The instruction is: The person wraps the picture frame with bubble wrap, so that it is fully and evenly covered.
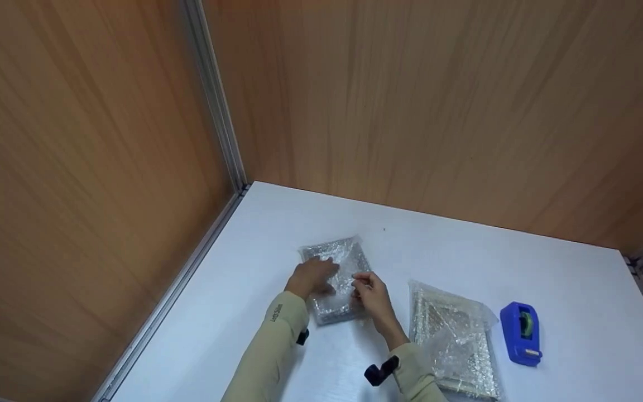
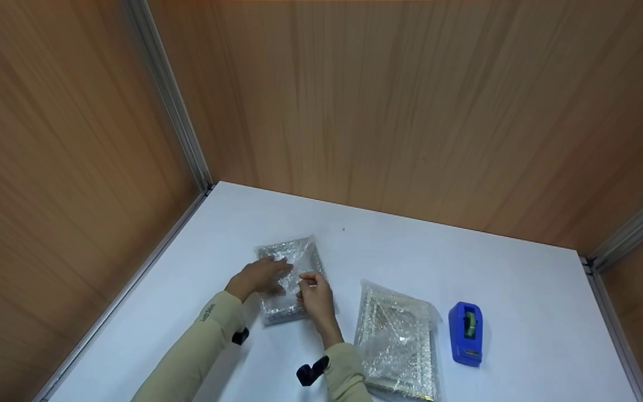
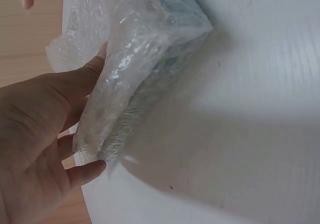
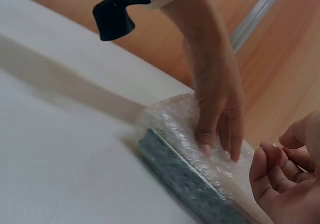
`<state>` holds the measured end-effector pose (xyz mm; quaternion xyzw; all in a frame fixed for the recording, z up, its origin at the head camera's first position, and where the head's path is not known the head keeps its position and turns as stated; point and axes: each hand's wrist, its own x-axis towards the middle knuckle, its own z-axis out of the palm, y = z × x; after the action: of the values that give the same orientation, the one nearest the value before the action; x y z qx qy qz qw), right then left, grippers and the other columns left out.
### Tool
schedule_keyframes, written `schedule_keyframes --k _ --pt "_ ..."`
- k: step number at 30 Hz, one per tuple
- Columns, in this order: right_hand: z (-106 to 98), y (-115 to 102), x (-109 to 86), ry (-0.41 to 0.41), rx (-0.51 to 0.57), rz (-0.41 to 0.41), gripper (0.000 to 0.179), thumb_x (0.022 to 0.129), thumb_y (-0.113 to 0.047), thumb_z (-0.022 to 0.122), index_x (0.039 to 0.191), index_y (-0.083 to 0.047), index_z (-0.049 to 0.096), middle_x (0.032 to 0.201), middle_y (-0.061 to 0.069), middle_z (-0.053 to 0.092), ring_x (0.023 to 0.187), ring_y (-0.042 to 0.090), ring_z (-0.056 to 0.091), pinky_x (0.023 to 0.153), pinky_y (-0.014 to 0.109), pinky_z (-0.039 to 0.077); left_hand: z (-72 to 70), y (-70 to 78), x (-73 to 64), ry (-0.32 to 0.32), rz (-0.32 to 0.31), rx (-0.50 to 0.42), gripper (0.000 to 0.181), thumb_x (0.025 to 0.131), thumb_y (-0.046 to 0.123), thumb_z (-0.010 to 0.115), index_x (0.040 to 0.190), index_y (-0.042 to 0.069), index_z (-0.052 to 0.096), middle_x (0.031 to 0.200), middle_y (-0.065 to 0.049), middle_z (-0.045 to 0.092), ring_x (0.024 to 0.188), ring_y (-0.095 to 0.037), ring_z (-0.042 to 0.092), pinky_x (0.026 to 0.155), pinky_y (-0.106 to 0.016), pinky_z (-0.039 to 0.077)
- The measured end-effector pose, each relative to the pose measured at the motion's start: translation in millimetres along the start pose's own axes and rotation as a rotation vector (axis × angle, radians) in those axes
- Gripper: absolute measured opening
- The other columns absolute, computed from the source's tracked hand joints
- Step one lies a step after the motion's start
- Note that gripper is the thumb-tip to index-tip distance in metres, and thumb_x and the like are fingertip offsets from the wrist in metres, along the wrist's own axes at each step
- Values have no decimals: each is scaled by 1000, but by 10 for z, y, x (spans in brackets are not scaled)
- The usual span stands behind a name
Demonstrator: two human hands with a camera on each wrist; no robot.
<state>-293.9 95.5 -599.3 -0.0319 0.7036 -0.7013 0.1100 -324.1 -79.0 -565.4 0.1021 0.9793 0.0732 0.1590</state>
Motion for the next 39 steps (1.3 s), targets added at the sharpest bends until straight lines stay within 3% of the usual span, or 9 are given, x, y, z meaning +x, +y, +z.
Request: schedule_keyframes --k 5,14,22,29,39 --pt "155 30 102 -38 71 67 25 96 -9 45 115 6 50 102 21 55 75 17 58 65 28 52 6 -19 -30 18 2 -4 62 80 30 70 136 24 46 143 -2 40 131 -30 34 104 -50 31" --pt "328 44 271 -58 95 114 26 93 -8 47 114 6 53 91 16 59 74 17 60 66 29 53 6 -47 -47 29 -17 26 57 84 30 67 136 25 44 136 0 47 127 -27 39 101 -47 37" --pt "346 78 356 -63 242 192 28 92 -5 48 116 8 50 92 15 60 71 15 59 64 28 52 31 -40 -74 44 0 20 54 88 20 61 138 26 41 134 0 48 123 -24 44 99 -44 40" --pt "325 76 397 -71 352 267 32 90 -3 50 120 9 50 95 15 61 72 14 59 67 26 53 47 -51 -76 40 -76 -117 66 85 24 66 140 37 33 139 -4 43 126 -29 41 98 -50 39" --pt "291 38 406 -136 389 293 27 91 -4 50 112 10 55 87 10 62 76 16 60 71 27 53 56 -79 -66 1 -51 -103 55 91 24 56 137 46 36 148 4 31 137 -28 23 105 -54 28"
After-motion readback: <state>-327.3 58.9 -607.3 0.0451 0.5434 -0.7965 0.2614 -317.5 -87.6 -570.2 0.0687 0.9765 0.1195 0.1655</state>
